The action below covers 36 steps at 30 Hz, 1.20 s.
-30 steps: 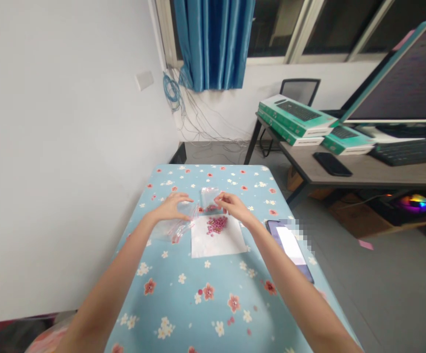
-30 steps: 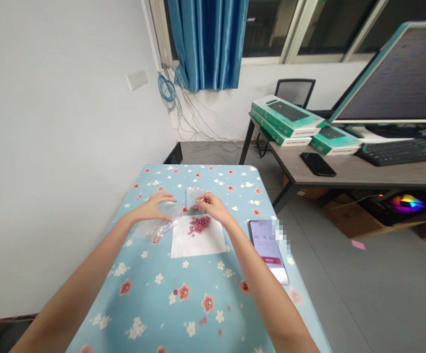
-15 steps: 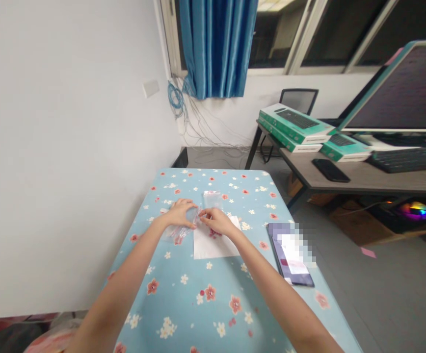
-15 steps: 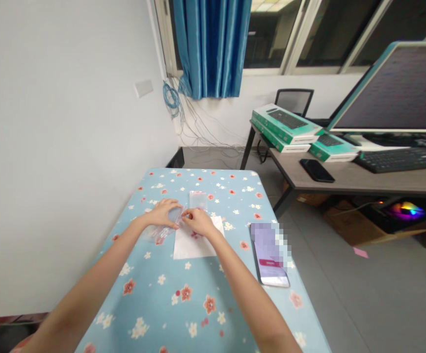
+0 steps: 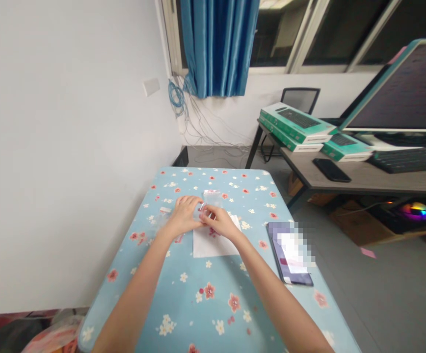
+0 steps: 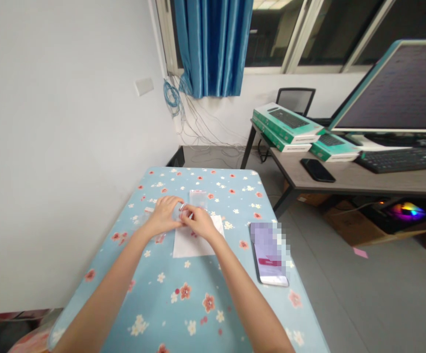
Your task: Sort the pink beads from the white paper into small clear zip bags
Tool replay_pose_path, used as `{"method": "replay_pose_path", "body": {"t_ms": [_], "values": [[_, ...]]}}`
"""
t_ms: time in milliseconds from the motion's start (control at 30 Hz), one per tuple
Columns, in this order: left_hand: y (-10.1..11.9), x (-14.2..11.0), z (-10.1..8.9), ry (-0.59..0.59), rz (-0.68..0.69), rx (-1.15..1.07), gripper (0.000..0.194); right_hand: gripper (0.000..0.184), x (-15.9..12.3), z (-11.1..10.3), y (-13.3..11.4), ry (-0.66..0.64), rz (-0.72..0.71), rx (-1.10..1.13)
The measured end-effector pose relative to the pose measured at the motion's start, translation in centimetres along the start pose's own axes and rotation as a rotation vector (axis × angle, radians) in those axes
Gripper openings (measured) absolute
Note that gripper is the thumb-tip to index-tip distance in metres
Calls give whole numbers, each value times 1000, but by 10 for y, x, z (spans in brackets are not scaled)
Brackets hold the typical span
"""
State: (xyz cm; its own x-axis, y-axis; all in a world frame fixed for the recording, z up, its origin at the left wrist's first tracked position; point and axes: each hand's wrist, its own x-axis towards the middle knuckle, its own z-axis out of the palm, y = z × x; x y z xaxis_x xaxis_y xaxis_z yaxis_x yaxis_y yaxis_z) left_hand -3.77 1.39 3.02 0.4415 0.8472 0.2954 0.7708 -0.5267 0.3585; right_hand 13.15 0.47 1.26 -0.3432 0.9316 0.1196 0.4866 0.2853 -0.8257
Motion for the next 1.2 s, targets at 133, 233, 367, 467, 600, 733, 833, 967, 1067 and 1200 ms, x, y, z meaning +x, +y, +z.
{"method": "replay_pose_path", "body": {"t_ms": [133, 233, 367, 467, 600, 733, 833, 967, 1067, 1200], "values": [[11, -14, 5, 58, -38, 12, 53, 29, -10, -4, -5, -28, -8, -25], [15, -25, 10, 75, -60, 11, 50, 32, -15, -7, -9, -74, -50, -32], [17, -35, 19, 140, -123, -22, 43, 27, -21, -11, -11, -106, -109, -18], [18, -40, 30, 208, -162, -54, 47, 24, -27, -15, -4, -19, -75, 67], [17, -41, 47, 272, -189, -96, 52, 19, -42, -20, 12, 132, 1, -28], [16, -41, 59, 300, -195, -131, 57, 13, -56, -17, 24, 146, -78, -290], [15, -42, 64, 323, -201, -153, 58, 15, -60, -13, 34, 249, -109, -388], [14, -43, 66, 349, -203, -164, 58, 19, -61, -16, 49, 377, -25, -476], [13, -43, 68, 365, -169, -143, 57, 19, -62, -19, 57, 418, 38, -526], [12, -43, 70, 379, -136, -108, 57, 17, -63, -17, 60, 422, 70, -545]]}}
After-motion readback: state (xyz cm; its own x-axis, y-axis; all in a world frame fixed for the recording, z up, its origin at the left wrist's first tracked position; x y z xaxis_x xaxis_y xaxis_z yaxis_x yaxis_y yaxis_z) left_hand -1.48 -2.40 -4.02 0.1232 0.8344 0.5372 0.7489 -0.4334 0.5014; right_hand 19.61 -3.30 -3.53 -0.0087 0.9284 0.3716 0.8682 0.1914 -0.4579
